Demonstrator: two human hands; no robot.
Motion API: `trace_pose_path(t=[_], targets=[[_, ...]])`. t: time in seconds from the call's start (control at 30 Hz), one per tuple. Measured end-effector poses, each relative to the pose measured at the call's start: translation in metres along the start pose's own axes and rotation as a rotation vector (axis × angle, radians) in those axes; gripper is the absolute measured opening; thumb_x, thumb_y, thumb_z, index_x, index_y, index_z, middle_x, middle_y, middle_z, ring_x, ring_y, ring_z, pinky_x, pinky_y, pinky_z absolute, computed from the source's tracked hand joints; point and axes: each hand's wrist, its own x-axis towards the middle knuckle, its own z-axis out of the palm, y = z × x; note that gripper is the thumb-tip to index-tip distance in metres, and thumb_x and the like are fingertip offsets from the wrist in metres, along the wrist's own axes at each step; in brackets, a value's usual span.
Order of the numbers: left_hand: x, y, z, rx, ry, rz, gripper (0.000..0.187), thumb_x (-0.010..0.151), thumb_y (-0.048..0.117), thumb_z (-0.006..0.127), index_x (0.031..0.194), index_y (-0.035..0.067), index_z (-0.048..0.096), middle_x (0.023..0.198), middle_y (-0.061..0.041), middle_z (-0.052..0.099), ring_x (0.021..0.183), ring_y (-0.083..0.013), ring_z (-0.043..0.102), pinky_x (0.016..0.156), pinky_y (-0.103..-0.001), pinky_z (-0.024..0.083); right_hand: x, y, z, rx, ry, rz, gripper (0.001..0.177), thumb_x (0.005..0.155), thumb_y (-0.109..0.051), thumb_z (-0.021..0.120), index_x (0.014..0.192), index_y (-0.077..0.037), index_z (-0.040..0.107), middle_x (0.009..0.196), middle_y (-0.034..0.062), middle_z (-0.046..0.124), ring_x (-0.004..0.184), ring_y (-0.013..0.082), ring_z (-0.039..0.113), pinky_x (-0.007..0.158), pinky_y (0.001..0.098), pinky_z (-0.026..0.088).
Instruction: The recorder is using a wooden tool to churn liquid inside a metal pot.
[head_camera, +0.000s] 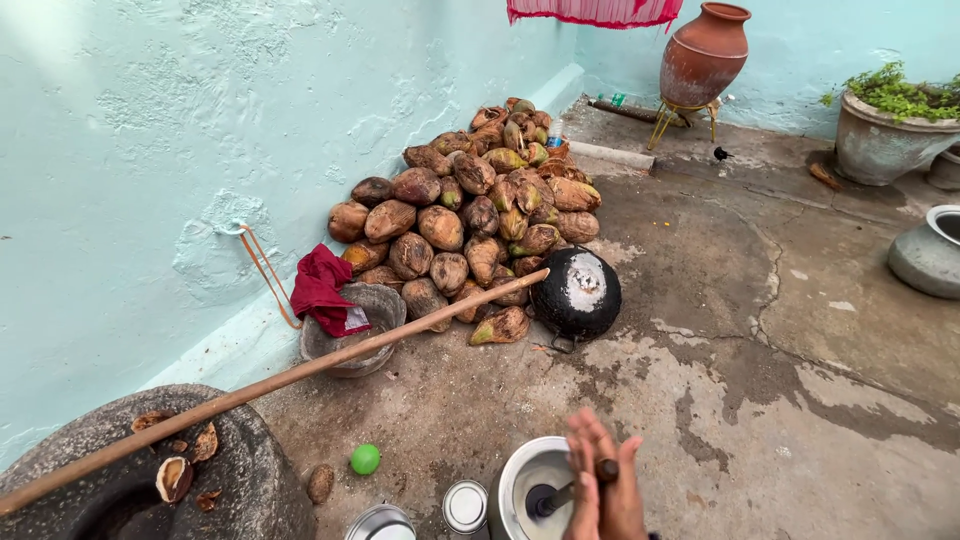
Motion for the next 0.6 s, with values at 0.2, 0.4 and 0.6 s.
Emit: trace_pose_path(t=[0.2, 0.4, 0.6], targets=[[0.013, -0.143, -0.032, 2.952, 0.444, 0.58, 0.086, 0.098, 0.07, 0.017, 0.172, 0.03, -0.004, 0.157, -0.031, 0.001, 0.133, -0.0577, 0.021, 0.116, -0.069, 0.017, 0.008, 0.123, -0.09, -0.239, -0.291, -0.296, 0.078, 0.095, -0.056, 0.048, 0.147, 0.001, 0.048, 0.143, 0.0237, 0.057, 0.136, 0.0316, 0.051, 0.115, 0.0458, 0.031], [-0.002, -0.162, 0.027, 3.538, 0.588, 0.859, 0.081, 0.094, 0.056, 0.055, 0.161, 0.03, 0.019, 0.165, -0.009, 0.022, 0.147, -0.0232, 0.031, 0.118, -0.039, 0.038, -0.006, 0.049, -0.069, -0.593, -0.027, 0.066, 0.027, 0.077, 0.001, 0.082, 0.09, -0.002, 0.057, 0.111, 0.0163, 0.078, 0.118, 0.0165, 0.07, 0.097, 0.0342, 0.057], [-0.05, -0.076, 0.133, 3.606, 2.168, 0.763, 0.099, 0.081, 0.029, 0.096, 0.156, 0.012, 0.034, 0.137, -0.02, 0.055, 0.126, -0.0337, 0.059, 0.112, -0.041, 0.048, -0.007, -0.009, -0.054, -0.81, 0.003, 0.301, 0.027, 0.072, 0.015, 0.079, 0.065, -0.001, 0.058, 0.09, 0.0135, 0.085, 0.098, 0.0184, 0.08, 0.087, 0.033, 0.061]])
